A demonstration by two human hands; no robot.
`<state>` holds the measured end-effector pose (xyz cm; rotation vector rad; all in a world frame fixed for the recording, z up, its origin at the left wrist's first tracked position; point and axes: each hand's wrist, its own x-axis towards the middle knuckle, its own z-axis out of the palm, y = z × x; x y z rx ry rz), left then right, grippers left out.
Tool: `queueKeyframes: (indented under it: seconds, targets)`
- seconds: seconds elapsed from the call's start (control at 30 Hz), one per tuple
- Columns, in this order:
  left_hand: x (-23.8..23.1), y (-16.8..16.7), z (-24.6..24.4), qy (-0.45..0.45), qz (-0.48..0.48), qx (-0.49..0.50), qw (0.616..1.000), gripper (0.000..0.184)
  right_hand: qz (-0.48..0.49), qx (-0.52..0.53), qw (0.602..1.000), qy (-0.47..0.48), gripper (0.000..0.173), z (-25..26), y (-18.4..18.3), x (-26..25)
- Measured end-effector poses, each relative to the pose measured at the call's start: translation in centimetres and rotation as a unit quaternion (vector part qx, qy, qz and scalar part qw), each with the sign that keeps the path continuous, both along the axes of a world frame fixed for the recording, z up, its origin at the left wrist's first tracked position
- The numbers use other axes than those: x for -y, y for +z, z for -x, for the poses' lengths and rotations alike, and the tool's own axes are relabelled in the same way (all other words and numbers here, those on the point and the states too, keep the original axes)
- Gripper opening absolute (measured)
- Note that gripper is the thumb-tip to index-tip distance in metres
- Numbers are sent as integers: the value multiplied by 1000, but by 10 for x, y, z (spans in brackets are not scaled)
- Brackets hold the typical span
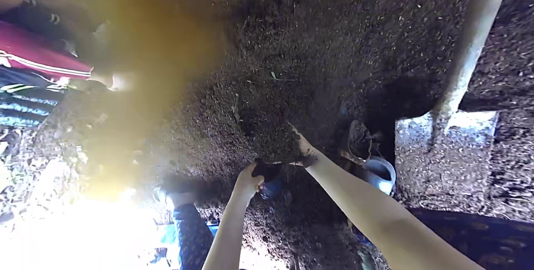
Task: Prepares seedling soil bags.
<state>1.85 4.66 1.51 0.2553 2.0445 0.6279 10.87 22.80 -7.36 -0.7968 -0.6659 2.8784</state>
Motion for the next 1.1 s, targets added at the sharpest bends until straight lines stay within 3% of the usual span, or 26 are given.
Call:
queueKeyframes:
  seconds: [0.13, 0.2, 0.3, 0.4, 0.5, 0.6, 0.7, 0.77, 0.9, 1.0, 1.1]
  targets:
    - [8, -4, -13, 41, -12, -36, 998, 56, 15, -13, 998, 57, 68, -10, 14, 40]
    - [16, -5, -20, 46, 0, -46, 998, 62, -90, 25, 991, 98, 57, -14, 24, 49]
    - [26, -4, -33, 49, -22, -49, 997, 57, -355, 144, 908, 167, 58, -9, 61, 60]
    - [42, -8, -36, 36, -63, -62, 995, 67, -499, 137, 817, 255, 46, -4, 91, 69]
    - [61, -17, -37, 26, -69, -76, 994, 74, -602, 122, 739, 276, 36, -12, 84, 66]
    - [74, -23, -40, 26, -66, -72, 995, 75, -645, 213, 633, 371, 57, -19, 57, 76]
    - [82, -24, -45, 54, -83, -68, 993, 71, -654, 220, 580, 433, 39, -20, 53, 98]
    - [86, -8, -51, 77, -105, -82, 988, 69, -688, 216, 558, 411, 34, -20, 70, 102]
    - [100, 53, -75, 104, -141, -129, 976, 61, -724, 179, 585, 319, 28, -41, 133, 103]
    - [100, 30, -82, 117, -148, -140, 972, 68, -739, 173, 596, 262, 24, -48, 108, 107]
    - [92, -26, -72, 86, -84, -114, 986, 69, -702, 225, 559, 380, 35, -37, 53, 102]
